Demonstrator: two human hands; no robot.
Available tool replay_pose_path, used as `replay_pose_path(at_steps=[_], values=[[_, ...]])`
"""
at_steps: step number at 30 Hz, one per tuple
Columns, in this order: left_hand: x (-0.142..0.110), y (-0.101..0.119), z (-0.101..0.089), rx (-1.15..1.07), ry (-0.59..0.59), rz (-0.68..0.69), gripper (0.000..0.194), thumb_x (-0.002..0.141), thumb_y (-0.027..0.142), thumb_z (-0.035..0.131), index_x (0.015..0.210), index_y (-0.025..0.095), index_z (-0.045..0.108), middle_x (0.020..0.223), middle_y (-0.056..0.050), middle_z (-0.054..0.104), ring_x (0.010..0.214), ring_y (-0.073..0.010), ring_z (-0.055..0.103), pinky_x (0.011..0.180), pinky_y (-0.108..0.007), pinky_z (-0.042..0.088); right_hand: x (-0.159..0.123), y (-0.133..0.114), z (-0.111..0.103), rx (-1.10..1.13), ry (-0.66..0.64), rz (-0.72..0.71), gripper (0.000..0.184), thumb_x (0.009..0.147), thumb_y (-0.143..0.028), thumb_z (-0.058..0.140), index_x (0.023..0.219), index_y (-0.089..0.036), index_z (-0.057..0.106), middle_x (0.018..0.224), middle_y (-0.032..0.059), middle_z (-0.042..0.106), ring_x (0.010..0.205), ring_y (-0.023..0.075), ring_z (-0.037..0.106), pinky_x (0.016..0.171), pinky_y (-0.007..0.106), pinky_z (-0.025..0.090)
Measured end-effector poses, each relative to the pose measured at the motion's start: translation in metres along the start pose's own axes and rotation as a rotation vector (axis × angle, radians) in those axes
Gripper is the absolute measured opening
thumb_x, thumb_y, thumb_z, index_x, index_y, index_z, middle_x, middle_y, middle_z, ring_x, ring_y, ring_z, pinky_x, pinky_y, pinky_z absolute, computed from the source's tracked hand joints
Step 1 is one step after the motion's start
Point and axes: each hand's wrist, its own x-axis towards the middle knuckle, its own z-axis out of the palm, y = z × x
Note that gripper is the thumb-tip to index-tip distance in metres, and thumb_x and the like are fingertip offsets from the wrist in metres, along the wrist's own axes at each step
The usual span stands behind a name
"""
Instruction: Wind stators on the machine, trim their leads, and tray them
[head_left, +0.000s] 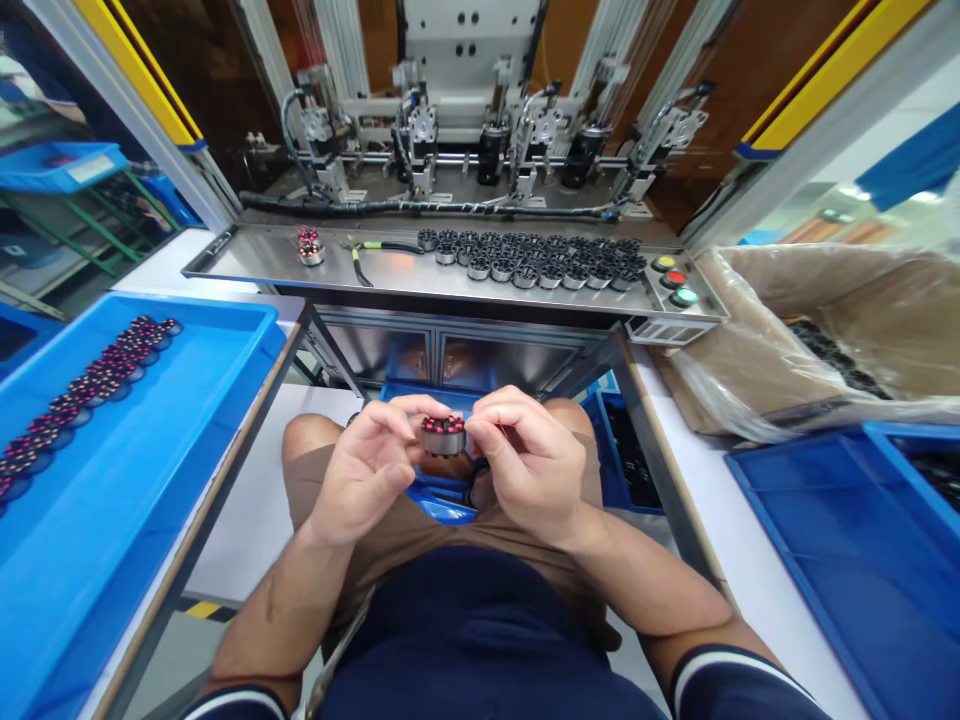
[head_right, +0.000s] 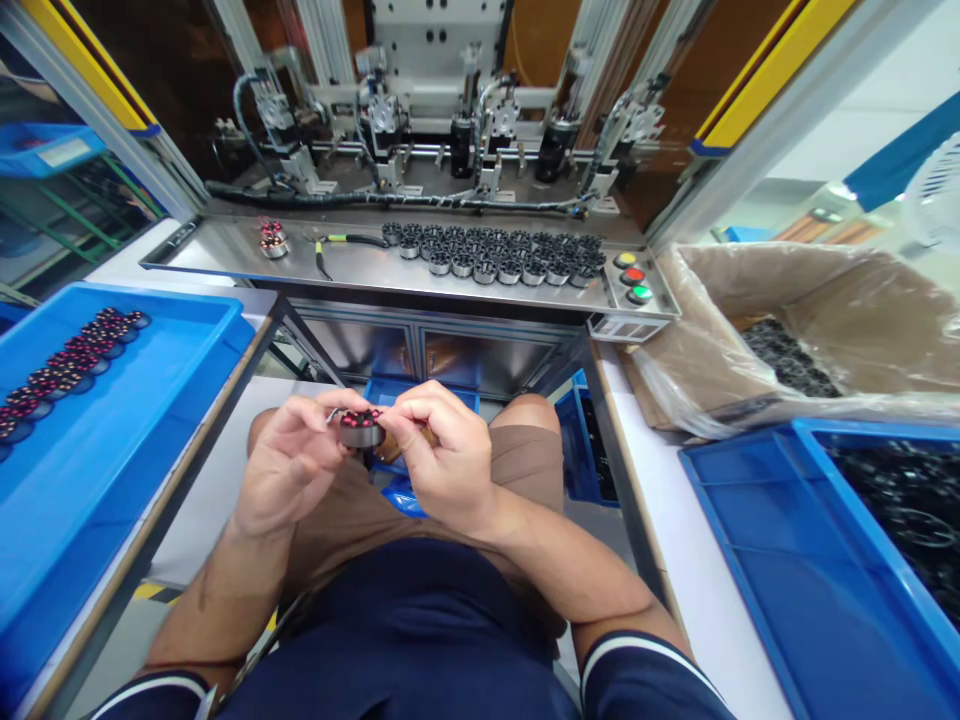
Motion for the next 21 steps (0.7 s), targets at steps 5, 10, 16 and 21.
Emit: replay_pose_path(at_steps=[5,10,16,21], values=[[0.002,-0.002,0.006,-0.015,0.122,-0.006,0.042,0.074,0.035,0.086,0.107,0.025,0.062,0.117,-0.004,0.071,0.118,-0.0241,0.068,0.093,-0.032,0.059,0.003,0.0,-0.004,0.036,-0.054,-0.121,0.015,0.088,-0.005,0.065,0.081,-0.018,0.064,0.071,0.0004,0.064,0.067,0.0129,0.062,0.059,0.025,0.052],[-0.001,-0.002,0.007,-0.014,-0.081,-0.332,0.036,0.088,0.047,0.071,0.104,0.018,0.059,0.079,-0.004,0.075,0.069,-0.0169,0.075,0.059,-0.021,0.058,0.006,0.0,-0.012,-0.025,-0.091,-0.273,0.013,0.087,-0.005,0.065,0.086,-0.018,0.064,0.072,0.0016,0.067,0.068,0.0135,0.064,0.058,0.024,0.052],[-0.002,-0.01,0.013,0.192,0.042,-0.008,0.028,0.087,0.033,0.075,0.107,0.023,0.058,0.09,-0.001,0.074,0.075,-0.0139,0.075,0.066,-0.021,0.061,0.002,-0.005,-0.01,0.001,-0.041,-0.126,0.014,0.087,-0.007,0.066,0.08,-0.019,0.066,0.071,0.0012,0.066,0.066,0.013,0.063,0.059,0.025,0.053],[-0.003,-0.017,0.012,0.707,0.171,0.411,0.049,0.073,0.025,0.087,0.115,0.021,0.06,0.102,-0.004,0.072,0.091,-0.0164,0.073,0.081,-0.026,0.062,-0.006,-0.003,-0.002,0.346,-0.026,0.33,0.022,0.091,-0.026,0.068,0.071,-0.018,0.064,0.067,-0.001,0.06,0.052,0.0094,0.055,0.048,0.023,0.047]])
